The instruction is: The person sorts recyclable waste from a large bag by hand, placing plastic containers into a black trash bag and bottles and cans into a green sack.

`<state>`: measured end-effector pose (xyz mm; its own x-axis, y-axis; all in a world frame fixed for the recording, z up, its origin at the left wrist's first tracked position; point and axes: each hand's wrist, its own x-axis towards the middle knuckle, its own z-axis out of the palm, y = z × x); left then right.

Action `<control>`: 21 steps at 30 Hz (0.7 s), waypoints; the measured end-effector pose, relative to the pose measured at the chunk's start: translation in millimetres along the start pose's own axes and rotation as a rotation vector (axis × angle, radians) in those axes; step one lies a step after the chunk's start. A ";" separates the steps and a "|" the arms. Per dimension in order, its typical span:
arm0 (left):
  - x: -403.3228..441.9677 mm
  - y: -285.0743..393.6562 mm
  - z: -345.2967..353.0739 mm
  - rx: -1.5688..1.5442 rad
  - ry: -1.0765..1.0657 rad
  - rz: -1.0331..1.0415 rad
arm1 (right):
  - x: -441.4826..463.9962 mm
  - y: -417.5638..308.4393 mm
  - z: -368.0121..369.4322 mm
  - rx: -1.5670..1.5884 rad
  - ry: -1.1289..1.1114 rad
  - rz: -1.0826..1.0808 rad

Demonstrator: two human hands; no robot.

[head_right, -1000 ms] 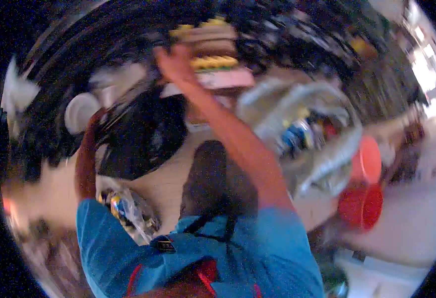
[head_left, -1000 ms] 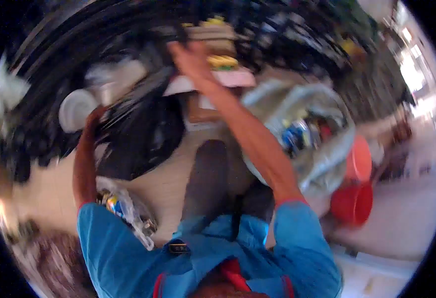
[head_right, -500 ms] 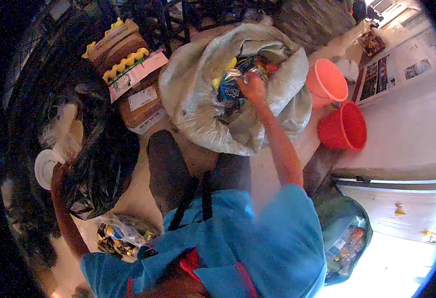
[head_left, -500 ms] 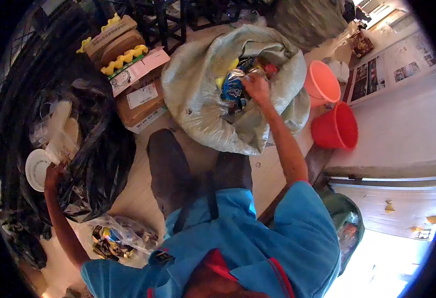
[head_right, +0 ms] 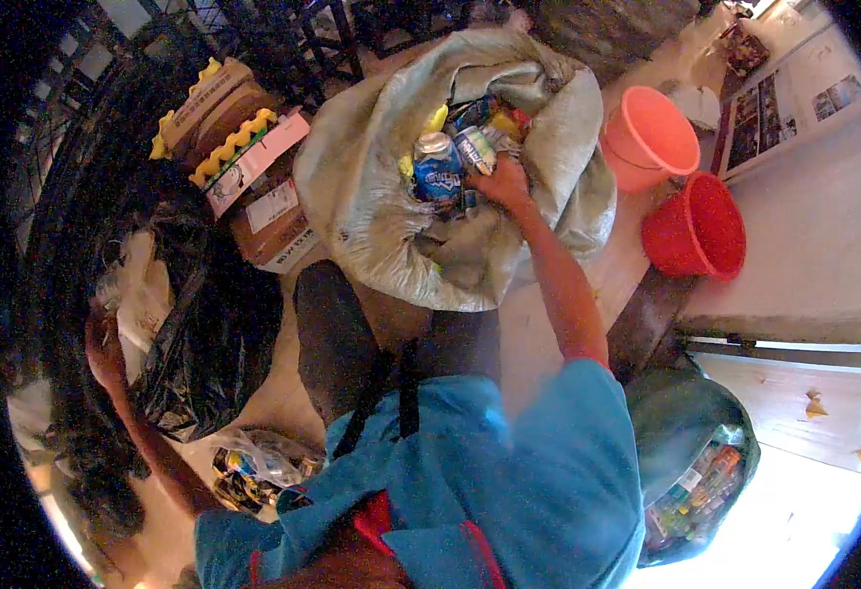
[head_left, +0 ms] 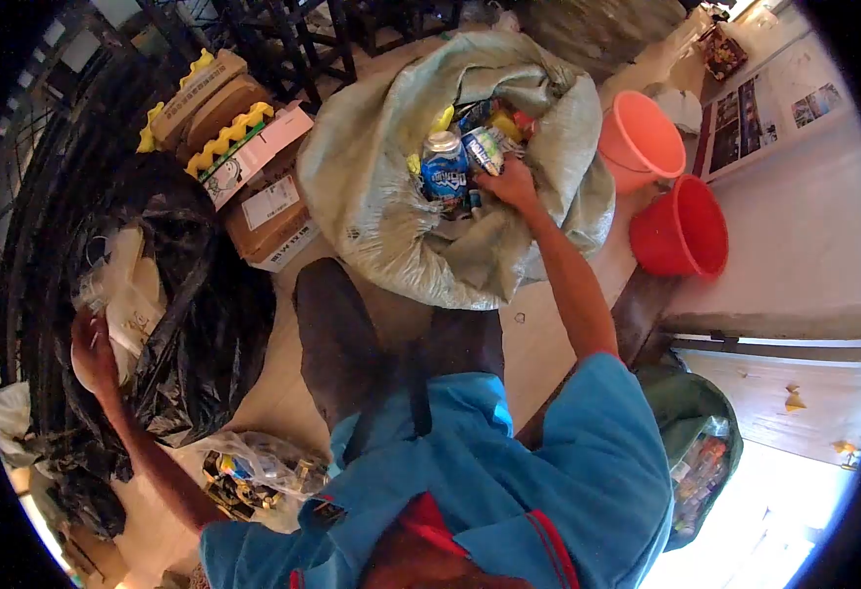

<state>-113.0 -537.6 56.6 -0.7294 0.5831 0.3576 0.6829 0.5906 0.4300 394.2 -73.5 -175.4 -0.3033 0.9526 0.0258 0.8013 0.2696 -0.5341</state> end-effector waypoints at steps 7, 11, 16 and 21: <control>-82.9 243.1 199.7 -0.949 -0.810 0.121 | -72.6 -75.2 -56.3 0.766 -0.148 0.042; -122.5 316.6 279.6 -1.452 -0.952 -0.022 | -111.5 -104.9 -55.3 0.809 -0.657 -0.066; -133.7 315.4 281.0 -1.441 -0.926 -0.361 | -83.3 -88.2 -63.3 0.719 -0.869 -0.199; -120.6 301.7 279.3 -1.345 -0.881 -0.366 | 20.1 -44.5 -5.1 0.433 -0.453 0.130</control>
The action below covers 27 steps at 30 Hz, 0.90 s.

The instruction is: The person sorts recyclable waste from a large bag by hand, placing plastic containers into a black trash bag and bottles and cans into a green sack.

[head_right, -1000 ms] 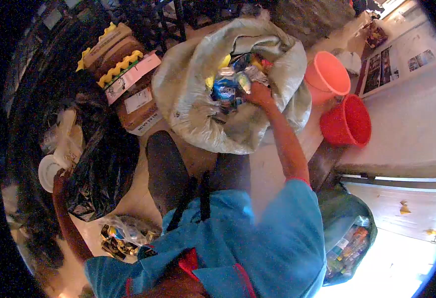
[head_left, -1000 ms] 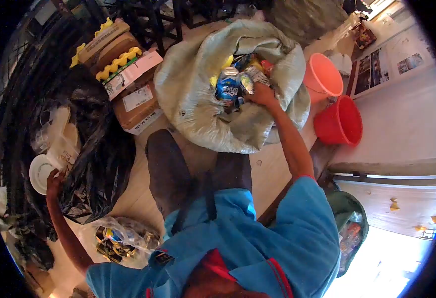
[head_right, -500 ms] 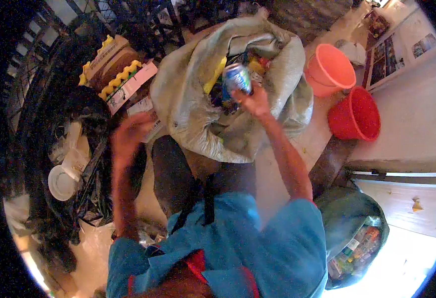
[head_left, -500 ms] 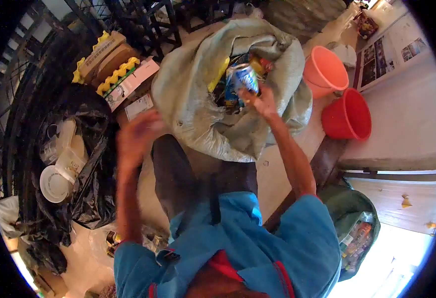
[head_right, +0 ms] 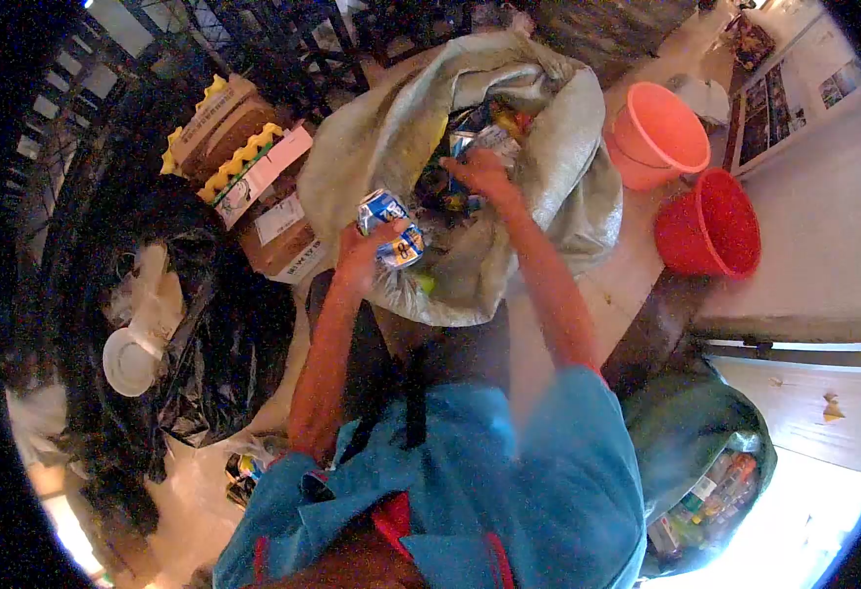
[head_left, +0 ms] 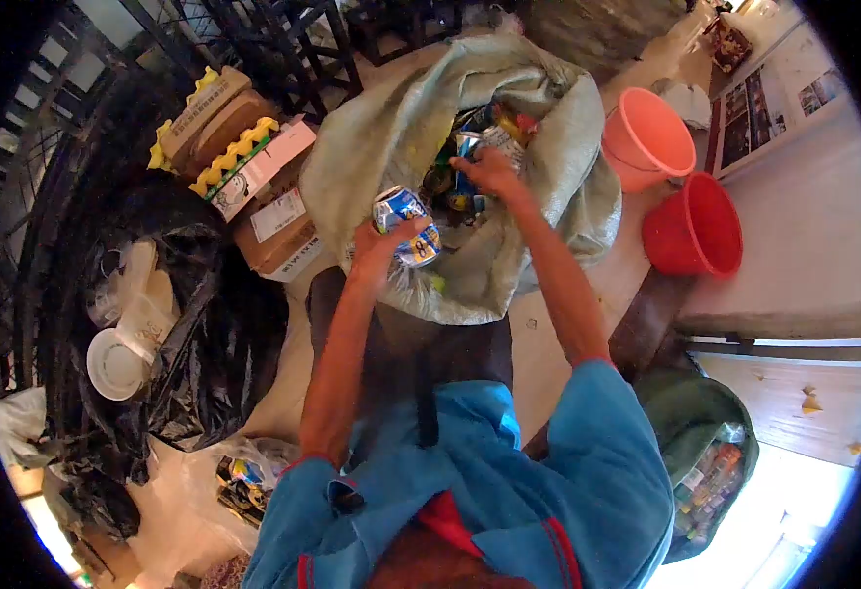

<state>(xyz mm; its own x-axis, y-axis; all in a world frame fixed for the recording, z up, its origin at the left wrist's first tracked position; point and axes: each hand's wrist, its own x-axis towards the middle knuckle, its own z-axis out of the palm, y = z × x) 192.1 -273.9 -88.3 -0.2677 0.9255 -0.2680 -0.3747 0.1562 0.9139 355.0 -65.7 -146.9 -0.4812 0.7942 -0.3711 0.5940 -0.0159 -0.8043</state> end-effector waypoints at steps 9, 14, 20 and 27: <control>0.2 -9.5 -6.5 -0.074 0.005 -0.007 | 45.5 49.5 43.2 -0.309 0.525 0.028; 4.6 -8.9 -7.5 -0.157 -0.140 -0.014 | -61.8 1.8 17.6 -0.020 0.254 -0.249; -8.5 -6.3 -1.8 -0.184 -0.311 -0.051 | -138.4 -31.8 33.1 0.247 -0.210 -0.296; -25.4 -16.3 -17.2 -0.245 -0.165 -0.072 | -145.7 -40.8 48.6 0.373 -0.325 -0.116</control>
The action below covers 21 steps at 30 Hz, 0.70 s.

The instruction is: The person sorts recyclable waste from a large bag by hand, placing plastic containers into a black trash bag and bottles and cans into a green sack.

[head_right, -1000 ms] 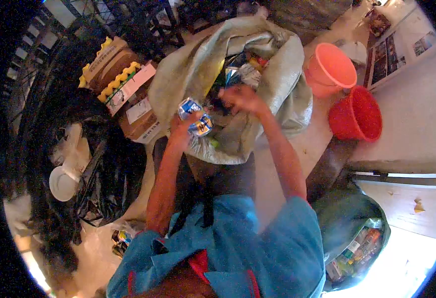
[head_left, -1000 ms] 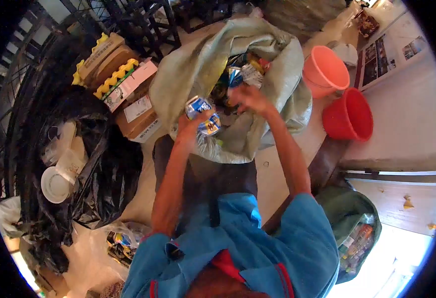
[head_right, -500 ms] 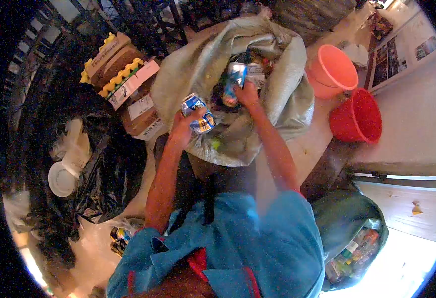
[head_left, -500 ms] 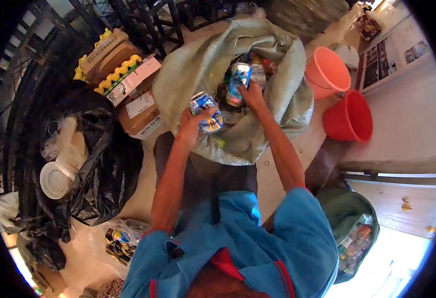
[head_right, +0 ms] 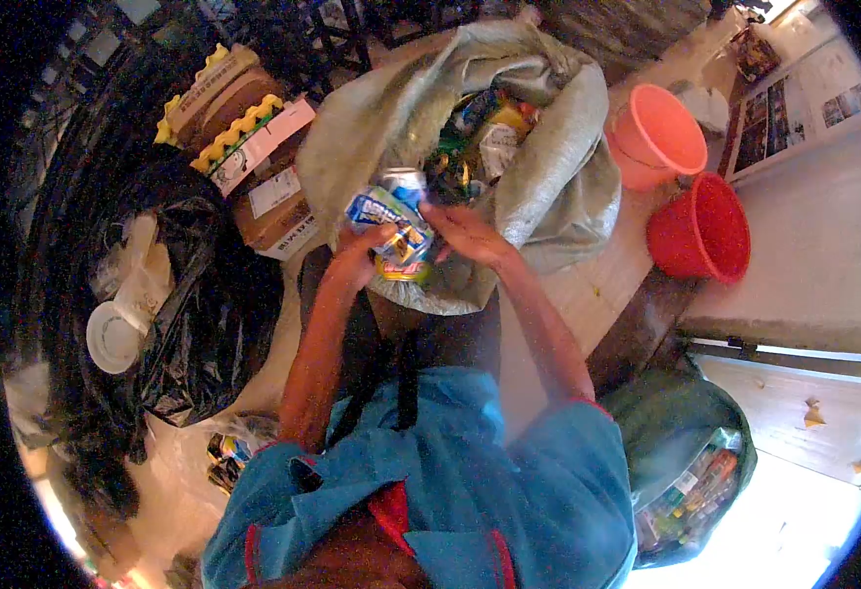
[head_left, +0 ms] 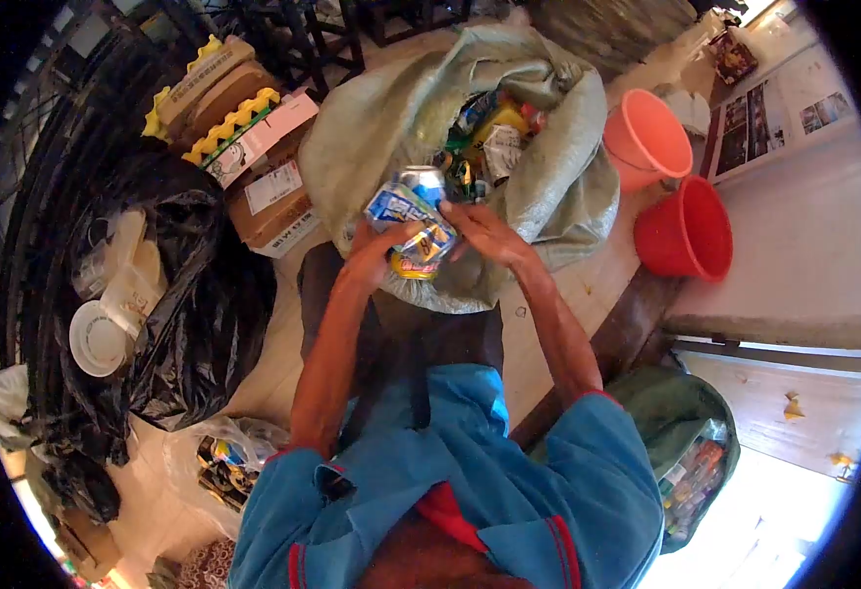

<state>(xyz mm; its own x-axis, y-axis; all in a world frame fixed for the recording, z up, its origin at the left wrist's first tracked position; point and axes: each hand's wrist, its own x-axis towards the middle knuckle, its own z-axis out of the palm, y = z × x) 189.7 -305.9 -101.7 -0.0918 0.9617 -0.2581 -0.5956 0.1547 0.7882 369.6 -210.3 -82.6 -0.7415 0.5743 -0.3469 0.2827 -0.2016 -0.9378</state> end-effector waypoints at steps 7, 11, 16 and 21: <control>-73.0 34.8 -37.9 0.121 0.214 0.236 | 68.3 41.4 -63.0 -0.832 0.487 -0.131; -140.0 36.9 -102.6 0.048 0.436 0.318 | 86.4 47.8 -70.0 -1.244 0.293 0.040; -195.3 22.7 -150.2 0.012 0.637 0.366 | 80.5 60.0 -52.4 -1.373 0.289 -0.019; -221.2 4.3 -149.7 0.056 0.719 0.319 | 119.1 115.0 -84.4 -1.071 0.343 0.036</control>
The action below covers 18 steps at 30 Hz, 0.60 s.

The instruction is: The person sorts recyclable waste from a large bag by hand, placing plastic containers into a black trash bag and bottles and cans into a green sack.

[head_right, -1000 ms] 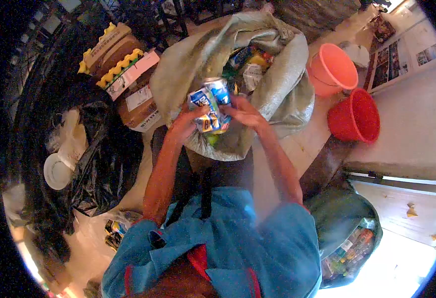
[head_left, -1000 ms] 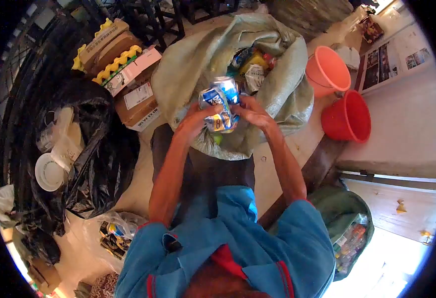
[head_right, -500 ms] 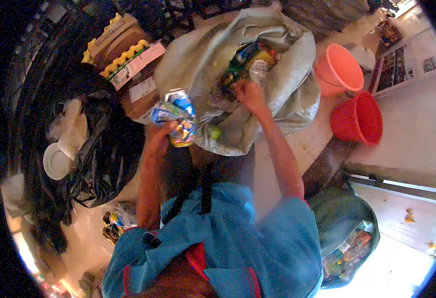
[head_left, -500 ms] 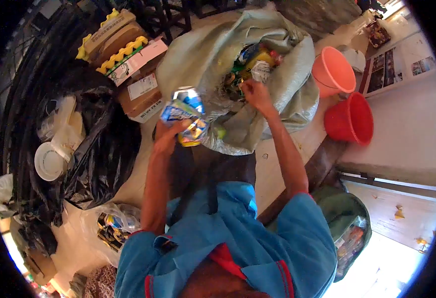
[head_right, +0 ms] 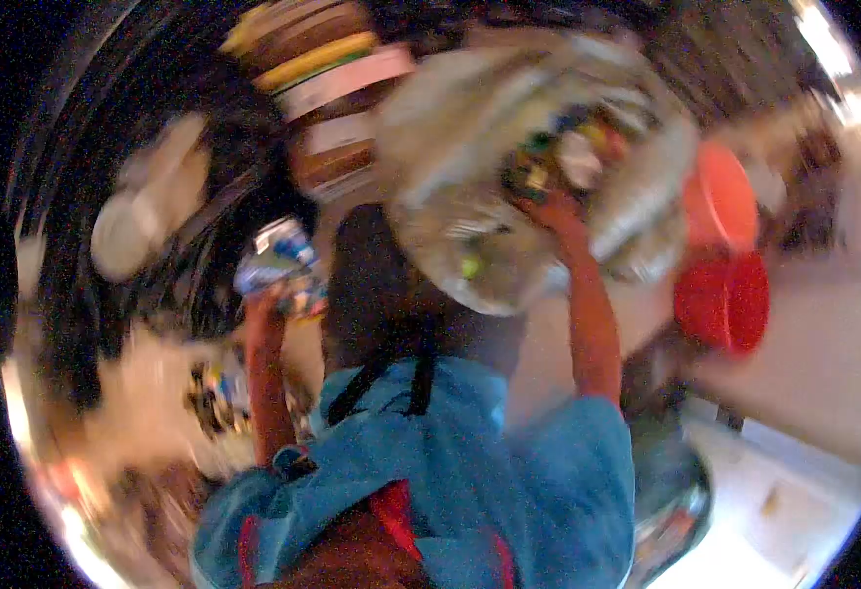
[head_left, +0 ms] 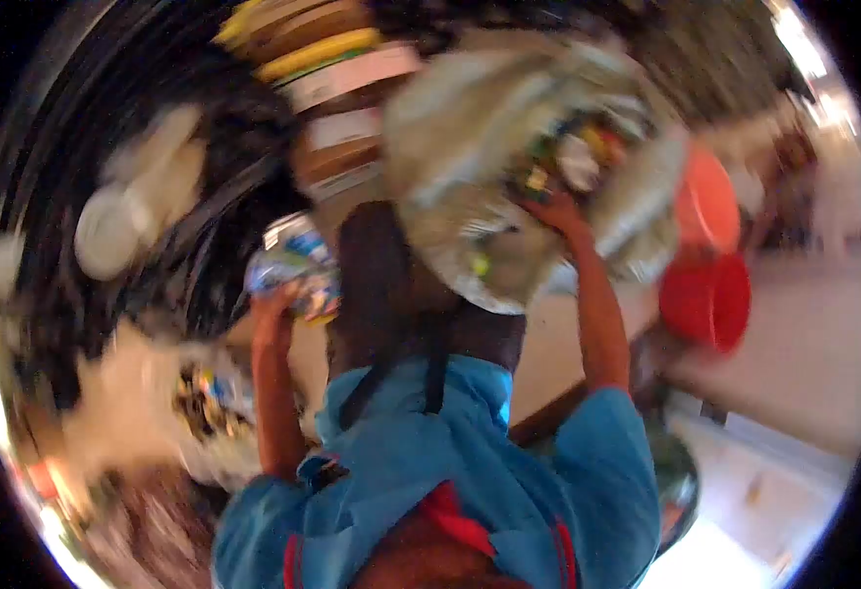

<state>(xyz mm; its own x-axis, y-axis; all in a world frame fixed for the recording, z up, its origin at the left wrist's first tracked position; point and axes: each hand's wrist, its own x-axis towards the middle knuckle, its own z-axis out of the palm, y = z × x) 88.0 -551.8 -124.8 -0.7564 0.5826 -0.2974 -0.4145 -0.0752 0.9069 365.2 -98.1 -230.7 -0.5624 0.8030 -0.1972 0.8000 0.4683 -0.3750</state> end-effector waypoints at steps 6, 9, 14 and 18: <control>-42.3 -8.2 28.9 0.323 0.079 -0.023 | 1.3 51.5 -7.6 0.152 -0.075 -0.322; -61.4 7.4 8.9 0.218 0.158 0.001 | -11.7 88.5 -6.3 0.073 0.125 -0.234; -116.5 -10.3 -108.9 0.095 0.515 0.084 | 1.6 142.8 -23.5 0.181 -0.008 -0.135; -154.7 -17.0 -207.2 -0.102 0.651 0.099 | -85.2 25.5 -76.5 0.705 -0.127 0.027</control>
<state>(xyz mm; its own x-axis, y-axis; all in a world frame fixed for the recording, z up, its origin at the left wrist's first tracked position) 107.2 -808.3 -156.0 -0.9312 -0.0366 -0.3627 -0.3490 -0.1978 0.9160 449.5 -126.3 -154.1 -0.5984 0.7419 -0.3023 0.5129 0.0650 -0.8560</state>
